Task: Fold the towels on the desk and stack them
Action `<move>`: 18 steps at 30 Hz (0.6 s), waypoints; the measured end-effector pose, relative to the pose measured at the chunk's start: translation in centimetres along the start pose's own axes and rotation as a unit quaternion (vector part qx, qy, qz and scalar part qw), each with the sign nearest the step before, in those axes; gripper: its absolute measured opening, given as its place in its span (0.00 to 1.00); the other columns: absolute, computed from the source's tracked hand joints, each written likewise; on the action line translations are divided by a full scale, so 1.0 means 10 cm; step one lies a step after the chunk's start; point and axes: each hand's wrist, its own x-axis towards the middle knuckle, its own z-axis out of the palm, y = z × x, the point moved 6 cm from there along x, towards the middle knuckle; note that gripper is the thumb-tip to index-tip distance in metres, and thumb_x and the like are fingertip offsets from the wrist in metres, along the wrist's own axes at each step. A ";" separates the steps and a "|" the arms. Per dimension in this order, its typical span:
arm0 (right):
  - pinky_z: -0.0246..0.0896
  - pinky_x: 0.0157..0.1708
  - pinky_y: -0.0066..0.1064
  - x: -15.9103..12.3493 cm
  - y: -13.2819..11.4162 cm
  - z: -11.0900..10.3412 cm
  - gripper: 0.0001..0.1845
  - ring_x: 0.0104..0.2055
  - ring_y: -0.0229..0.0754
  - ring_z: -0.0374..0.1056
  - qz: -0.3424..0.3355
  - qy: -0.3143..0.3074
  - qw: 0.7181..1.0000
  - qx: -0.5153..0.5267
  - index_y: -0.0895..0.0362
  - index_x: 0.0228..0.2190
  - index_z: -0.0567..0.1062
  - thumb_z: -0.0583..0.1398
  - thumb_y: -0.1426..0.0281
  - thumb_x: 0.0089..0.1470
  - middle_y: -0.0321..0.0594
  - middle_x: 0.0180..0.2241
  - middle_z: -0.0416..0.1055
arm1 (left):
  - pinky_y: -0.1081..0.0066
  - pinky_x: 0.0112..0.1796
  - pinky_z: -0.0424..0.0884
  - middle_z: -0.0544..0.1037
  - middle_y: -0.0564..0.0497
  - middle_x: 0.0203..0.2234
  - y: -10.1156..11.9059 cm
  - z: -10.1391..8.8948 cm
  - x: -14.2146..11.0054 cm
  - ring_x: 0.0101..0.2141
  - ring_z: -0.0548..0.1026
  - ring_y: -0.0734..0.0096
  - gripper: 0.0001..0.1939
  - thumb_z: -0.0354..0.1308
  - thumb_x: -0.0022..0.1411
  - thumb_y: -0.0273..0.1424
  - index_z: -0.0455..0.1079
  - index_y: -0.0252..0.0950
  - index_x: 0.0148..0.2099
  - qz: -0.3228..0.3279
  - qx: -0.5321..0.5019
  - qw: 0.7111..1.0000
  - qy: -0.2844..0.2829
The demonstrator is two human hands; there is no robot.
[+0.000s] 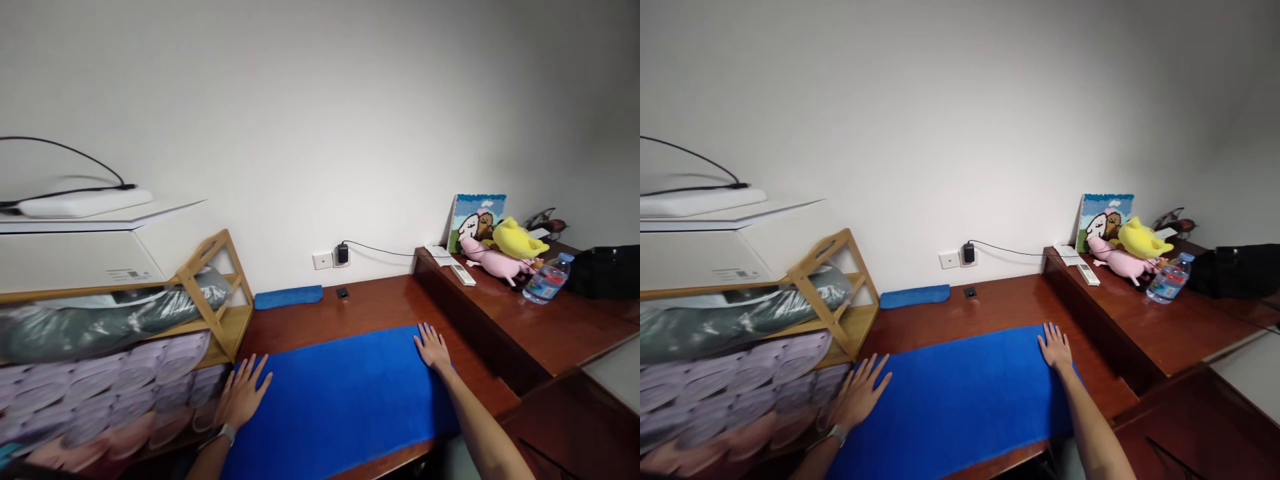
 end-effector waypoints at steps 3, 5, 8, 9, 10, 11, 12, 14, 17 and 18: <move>0.29 0.76 0.48 0.00 0.01 0.03 0.39 0.80 0.47 0.33 -0.004 0.000 1.000 0.004 0.51 0.77 0.44 0.39 0.52 0.72 0.36 0.79 0.38 | 0.45 0.72 0.48 0.56 0.42 0.76 0.04 -0.05 -0.02 0.75 0.55 0.51 0.36 0.44 0.72 0.50 0.56 0.43 0.77 0.003 -0.005 1.000 -0.001; 0.29 0.76 0.49 0.00 0.00 -0.02 0.39 0.80 0.47 0.33 0.003 -0.013 1.000 0.011 0.51 0.77 0.45 0.40 0.52 0.72 0.36 0.79 0.38 | 0.46 0.72 0.49 0.57 0.43 0.76 0.05 -0.07 -0.04 0.75 0.55 0.51 0.36 0.44 0.72 0.49 0.56 0.44 0.77 0.002 -0.010 1.000 0.005; 0.32 0.76 0.52 -0.02 -0.12 -0.17 0.39 0.80 0.51 0.35 0.046 -0.036 0.998 0.021 0.53 0.76 0.53 0.44 0.52 0.70 0.40 0.78 0.42 | 0.46 0.72 0.49 0.57 0.44 0.76 0.06 -0.09 -0.06 0.75 0.55 0.52 0.35 0.44 0.73 0.49 0.56 0.44 0.77 -0.004 -0.012 1.000 0.006; 0.32 0.76 0.53 -0.05 -0.25 -0.24 0.38 0.80 0.54 0.35 0.060 -0.027 0.998 0.020 0.55 0.75 0.56 0.46 0.54 0.70 0.43 0.78 0.44 | 0.46 0.72 0.48 0.57 0.44 0.76 0.07 -0.09 -0.07 0.75 0.55 0.52 0.35 0.44 0.73 0.49 0.56 0.44 0.77 -0.005 -0.011 1.000 0.005; 0.32 0.76 0.54 -0.09 -0.45 -0.31 0.38 0.80 0.55 0.36 0.062 -0.005 0.998 0.017 0.58 0.74 0.59 0.46 0.56 0.70 0.46 0.77 0.46 | 0.47 0.72 0.48 0.57 0.44 0.76 0.07 -0.09 -0.07 0.75 0.55 0.52 0.35 0.44 0.73 0.49 0.56 0.44 0.77 -0.005 -0.012 1.000 0.004; 0.31 0.76 0.53 -0.16 -0.72 -0.37 0.37 0.79 0.56 0.37 0.044 0.023 0.999 0.015 0.61 0.73 0.60 0.47 0.58 0.69 0.48 0.77 0.47 | 0.47 0.72 0.48 0.57 0.44 0.76 0.07 -0.09 -0.08 0.75 0.55 0.52 0.35 0.44 0.73 0.49 0.56 0.44 0.77 -0.003 -0.015 1.000 0.005; 0.30 0.76 0.52 -0.27 -1.07 -0.40 0.37 0.79 0.56 0.37 0.007 0.055 0.998 0.015 0.62 0.73 0.60 0.46 0.60 0.70 0.49 0.77 0.48 | 0.46 0.72 0.48 0.57 0.44 0.76 0.07 -0.09 -0.08 0.75 0.55 0.52 0.35 0.44 0.73 0.49 0.56 0.44 0.76 -0.001 -0.018 1.000 0.008; 0.27 0.76 0.50 -0.57 -1.93 -0.35 0.35 0.79 0.54 0.38 -0.131 0.077 0.988 0.039 0.60 0.73 0.60 0.46 0.62 0.70 0.46 0.77 0.48 | 0.45 0.72 0.48 0.58 0.44 0.76 0.06 -0.08 -0.08 0.74 0.56 0.52 0.35 0.44 0.73 0.50 0.56 0.44 0.76 0.002 -0.026 1.000 0.013; 0.28 0.77 0.49 -1.14 -3.14 -0.08 0.35 0.80 0.50 0.37 -0.321 0.025 0.942 0.097 0.54 0.74 0.57 0.44 0.55 0.73 0.39 0.77 0.46 | 0.46 0.72 0.49 0.59 0.44 0.75 0.04 -0.06 -0.07 0.74 0.56 0.52 0.35 0.44 0.73 0.50 0.57 0.44 0.76 0.002 -0.032 0.999 0.016; 0.29 0.77 0.49 -1.28 -3.42 0.02 0.36 0.80 0.50 0.37 -0.347 0.001 0.932 0.107 0.54 0.75 0.56 0.43 0.54 0.73 0.40 0.77 0.46 | 0.46 0.72 0.49 0.59 0.44 0.76 0.04 -0.05 -0.07 0.75 0.56 0.52 0.35 0.44 0.73 0.50 0.57 0.44 0.76 0.001 -0.033 0.999 0.017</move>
